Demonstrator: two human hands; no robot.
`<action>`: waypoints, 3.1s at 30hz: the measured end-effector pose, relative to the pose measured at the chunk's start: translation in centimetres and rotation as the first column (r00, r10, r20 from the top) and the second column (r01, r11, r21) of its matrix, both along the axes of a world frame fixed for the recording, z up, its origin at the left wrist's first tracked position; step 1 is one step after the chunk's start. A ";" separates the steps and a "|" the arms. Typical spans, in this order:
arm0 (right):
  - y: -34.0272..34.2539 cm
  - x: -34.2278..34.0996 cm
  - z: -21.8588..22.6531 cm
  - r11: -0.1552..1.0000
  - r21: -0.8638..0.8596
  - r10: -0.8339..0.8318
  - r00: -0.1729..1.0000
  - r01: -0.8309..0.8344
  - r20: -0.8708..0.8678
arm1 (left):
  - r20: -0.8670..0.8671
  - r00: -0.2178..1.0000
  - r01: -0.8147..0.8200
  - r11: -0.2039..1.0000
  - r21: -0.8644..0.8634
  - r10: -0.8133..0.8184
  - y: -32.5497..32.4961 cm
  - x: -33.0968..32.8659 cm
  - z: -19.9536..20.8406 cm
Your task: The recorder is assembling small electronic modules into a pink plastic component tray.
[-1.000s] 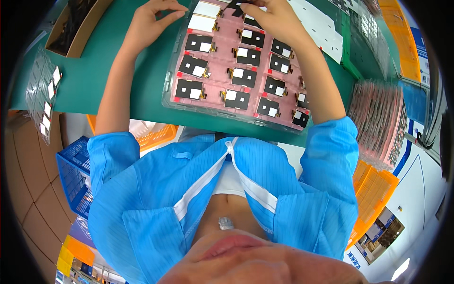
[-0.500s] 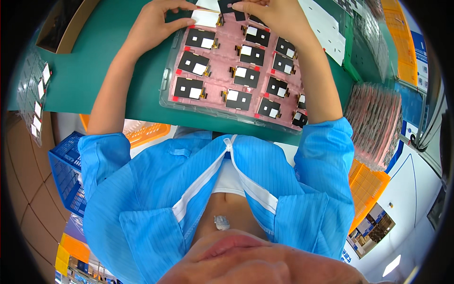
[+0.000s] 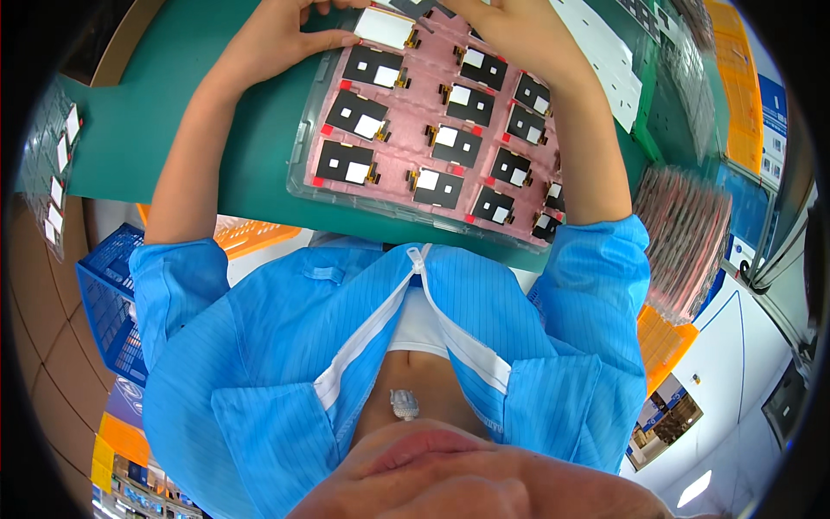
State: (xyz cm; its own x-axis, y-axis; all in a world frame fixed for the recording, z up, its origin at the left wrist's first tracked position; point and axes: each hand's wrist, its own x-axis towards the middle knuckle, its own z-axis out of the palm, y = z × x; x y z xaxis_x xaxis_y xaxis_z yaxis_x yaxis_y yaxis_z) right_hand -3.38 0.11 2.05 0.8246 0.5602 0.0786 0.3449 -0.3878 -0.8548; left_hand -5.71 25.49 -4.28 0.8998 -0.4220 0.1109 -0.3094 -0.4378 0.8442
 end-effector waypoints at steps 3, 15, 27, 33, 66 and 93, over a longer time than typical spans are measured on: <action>0.8 0.2 0.6 0.992 -0.062 0.100 0.982 -0.110 -0.158 | -0.021 1.000 0.007 1.000 -0.012 -0.007 0.3 0.0 -0.3; 2.0 2.1 -2.8 0.988 -0.141 0.042 0.982 -0.069 -0.186 | -0.101 0.995 0.016 0.999 -0.027 -0.019 0.0 0.1 0.4; 2.6 2.3 -2.9 0.973 -0.226 0.009 0.983 -0.051 -0.185 | -0.088 0.996 0.010 1.000 -0.023 -0.012 0.0 0.1 0.2; 2.6 2.4 -3.1 0.978 -0.199 0.018 0.976 -0.062 -0.215 | -0.115 0.993 0.010 1.000 -0.019 -0.013 0.0 0.3 0.3; 2.7 2.0 -3.1 0.954 -0.297 0.013 0.997 -0.036 -0.079 | -0.083 0.996 0.031 0.999 -0.043 -0.034 0.0 0.6 -0.3; 3.7 0.7 -1.5 0.917 -0.397 -0.005 0.996 0.038 0.085 | -0.049 0.997 0.060 0.998 -0.010 -0.060 0.2 0.4 0.0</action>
